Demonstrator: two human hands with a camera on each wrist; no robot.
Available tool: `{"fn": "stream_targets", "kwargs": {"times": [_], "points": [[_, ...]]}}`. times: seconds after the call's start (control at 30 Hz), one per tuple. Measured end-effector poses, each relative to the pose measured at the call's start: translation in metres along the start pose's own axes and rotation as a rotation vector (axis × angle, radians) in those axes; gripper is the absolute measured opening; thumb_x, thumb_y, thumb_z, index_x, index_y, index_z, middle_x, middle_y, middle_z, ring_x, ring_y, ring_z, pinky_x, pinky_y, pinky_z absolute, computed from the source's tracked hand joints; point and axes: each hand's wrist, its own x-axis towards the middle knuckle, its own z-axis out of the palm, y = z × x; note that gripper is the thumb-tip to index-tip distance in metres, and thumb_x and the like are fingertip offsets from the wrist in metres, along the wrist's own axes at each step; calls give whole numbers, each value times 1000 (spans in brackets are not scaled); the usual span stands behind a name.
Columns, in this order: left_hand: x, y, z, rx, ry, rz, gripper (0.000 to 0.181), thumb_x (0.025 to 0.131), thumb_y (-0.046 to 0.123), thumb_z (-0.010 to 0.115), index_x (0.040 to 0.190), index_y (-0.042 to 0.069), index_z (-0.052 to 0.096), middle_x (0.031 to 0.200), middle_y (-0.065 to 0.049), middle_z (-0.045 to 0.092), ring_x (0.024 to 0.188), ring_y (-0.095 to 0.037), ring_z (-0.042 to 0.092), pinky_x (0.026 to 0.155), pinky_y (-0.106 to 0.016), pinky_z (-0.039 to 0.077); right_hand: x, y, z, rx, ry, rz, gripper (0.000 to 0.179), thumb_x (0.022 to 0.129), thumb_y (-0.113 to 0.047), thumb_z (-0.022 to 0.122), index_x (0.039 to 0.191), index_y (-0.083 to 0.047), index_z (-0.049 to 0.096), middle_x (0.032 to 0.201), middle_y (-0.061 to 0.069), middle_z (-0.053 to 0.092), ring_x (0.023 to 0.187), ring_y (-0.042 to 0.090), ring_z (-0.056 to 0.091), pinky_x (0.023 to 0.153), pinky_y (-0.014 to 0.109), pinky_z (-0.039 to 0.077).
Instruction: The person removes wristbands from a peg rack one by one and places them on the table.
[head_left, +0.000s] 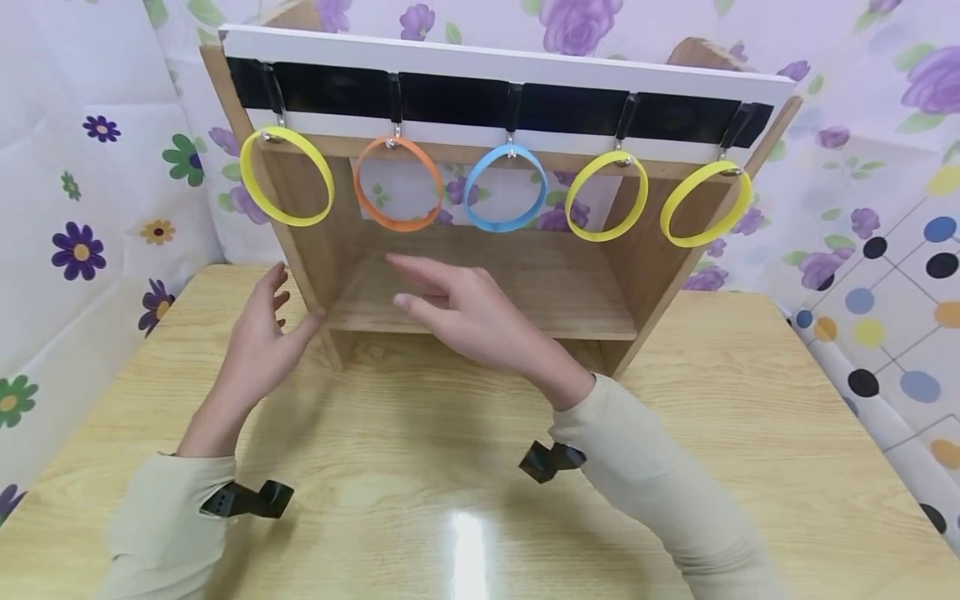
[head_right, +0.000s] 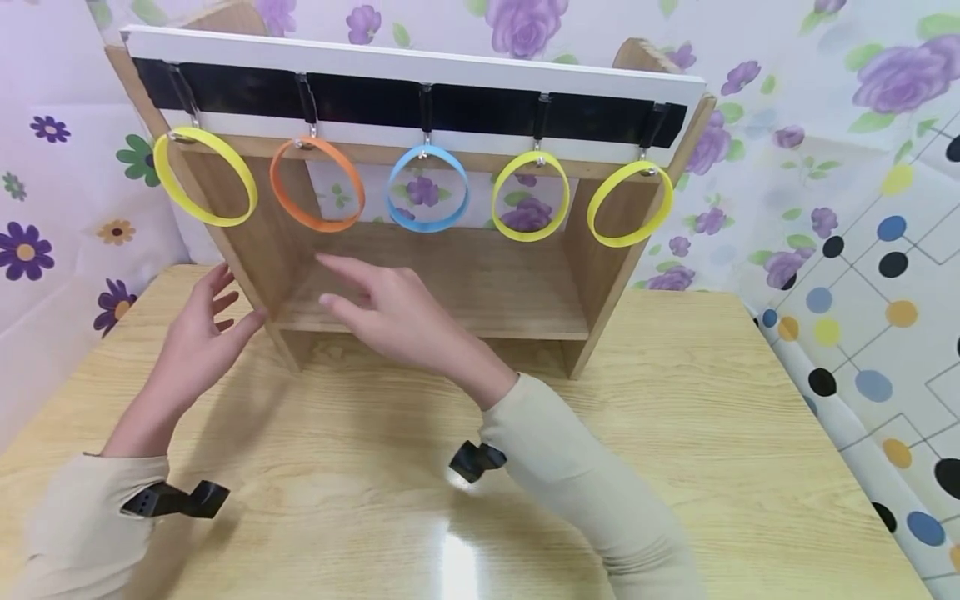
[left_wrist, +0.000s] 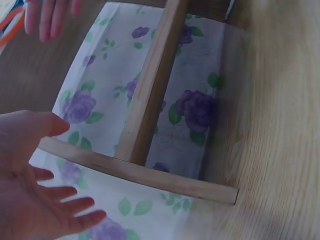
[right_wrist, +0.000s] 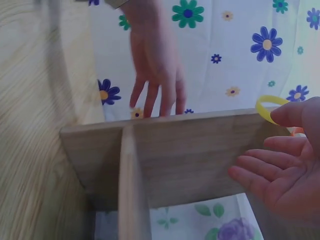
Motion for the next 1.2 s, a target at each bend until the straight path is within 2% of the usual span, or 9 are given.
{"fn": "stream_targets", "kwargs": {"times": [0.23,0.43,0.53,0.67,0.77,0.9,1.1,1.2], "points": [[6,-9,6,-210,66,-49,68,96,18,56,151,0,21,152,-19,28,135,-40,32,105,-55,34,26,-14,12,109,-28,-5,45,99,-17,57,141,-5,48,141,4,50,120,4,52,95,17,43],[11,-16,14,-304,138,-82,62,96,12,57,147,-2,27,147,-18,35,133,-35,36,105,-46,38,42,-23,20,189,-8,-2,48,99,-16,57,143,-2,45,140,5,51,120,1,51,95,15,41],[13,-17,19,-360,185,-93,55,95,7,57,144,-2,34,139,-14,43,128,-28,43,103,-37,41,48,-26,27,223,14,9,48,98,-16,57,143,-2,45,137,6,54,119,3,52,93,14,43],[14,-15,22,-408,241,-108,47,93,3,57,138,-3,43,122,-1,50,116,-17,50,93,-23,45,54,-31,36,285,44,10,49,98,-16,58,144,-2,43,135,7,55,117,3,54,90,14,45],[14,-14,21,-411,253,-108,46,93,3,57,137,-2,45,117,3,51,112,-14,51,89,-18,45,57,-34,41,377,106,8,47,98,-12,57,142,0,45,132,10,58,111,6,59,86,18,49],[14,-12,22,-416,237,-96,46,94,3,57,138,-3,45,119,0,50,113,-14,51,87,-17,45,60,-37,44,474,206,13,43,97,-9,59,137,3,50,125,13,62,101,10,65,80,20,53],[19,-12,25,-404,210,-73,46,95,5,57,138,-4,44,123,-3,50,115,-15,51,89,-19,45,61,-40,49,501,355,22,34,93,-8,65,123,5,61,112,14,68,89,18,70,74,24,56],[20,-11,26,-408,200,-62,45,95,6,57,138,-4,44,123,-4,50,115,-17,50,90,-21,45,62,-42,49,513,391,38,29,91,-8,68,116,5,65,104,12,70,85,17,70,72,24,56]]}}
